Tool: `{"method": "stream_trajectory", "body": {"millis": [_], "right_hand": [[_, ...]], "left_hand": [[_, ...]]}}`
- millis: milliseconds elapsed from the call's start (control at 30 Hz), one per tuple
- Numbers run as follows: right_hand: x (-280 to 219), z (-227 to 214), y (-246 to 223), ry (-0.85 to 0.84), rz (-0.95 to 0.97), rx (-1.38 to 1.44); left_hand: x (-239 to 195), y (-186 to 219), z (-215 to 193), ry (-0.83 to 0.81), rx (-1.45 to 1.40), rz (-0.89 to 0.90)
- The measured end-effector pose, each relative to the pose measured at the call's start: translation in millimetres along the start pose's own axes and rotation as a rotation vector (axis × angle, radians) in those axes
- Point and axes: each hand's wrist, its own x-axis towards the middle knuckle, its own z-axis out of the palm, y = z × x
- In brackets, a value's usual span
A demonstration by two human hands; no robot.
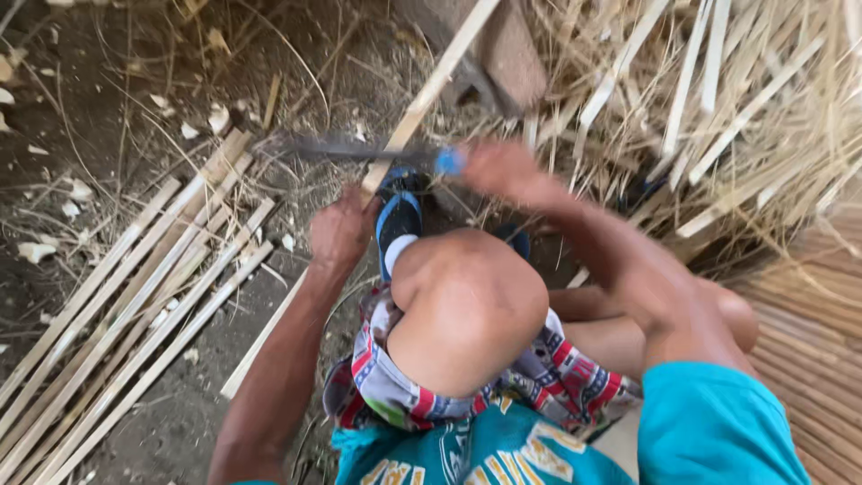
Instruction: The person sits on the ground and uses a machete to split long bamboo sticks into thinner strips. They repeatedly strike the bamboo against a wooden block to separate the fibers and then place the finished strips aside.
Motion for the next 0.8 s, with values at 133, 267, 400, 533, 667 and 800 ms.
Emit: {"method": "stream_trajectory", "body": {"millis": [133, 267, 400, 533, 667, 800], "right_hand": [[18, -33, 53, -0.422, 0.501, 0.167], [23, -33, 16, -0.467, 0.646, 0.394], [11, -13, -26, -0.445, 0.305, 0.378], [26, -36, 48, -0.457, 0.585, 0.121], [28, -42, 5, -0.681, 0.682, 0.339], [16, -6, 12, -0.636, 0.266, 0.199]], "left_hand": [[-34, -18, -30, -0.117, -0.051, -0.076], [0, -8, -22, -0.163, -0.096, -0.050], [50, 17, 8, -0.093, -0.073, -0.080], [-4, 4, -8, -0.233, -0.058, -0.210], [5, 14, -19, -0.303, -0.029, -0.207], [17, 11, -13, -0.127, -0.033, -0.101]]}}
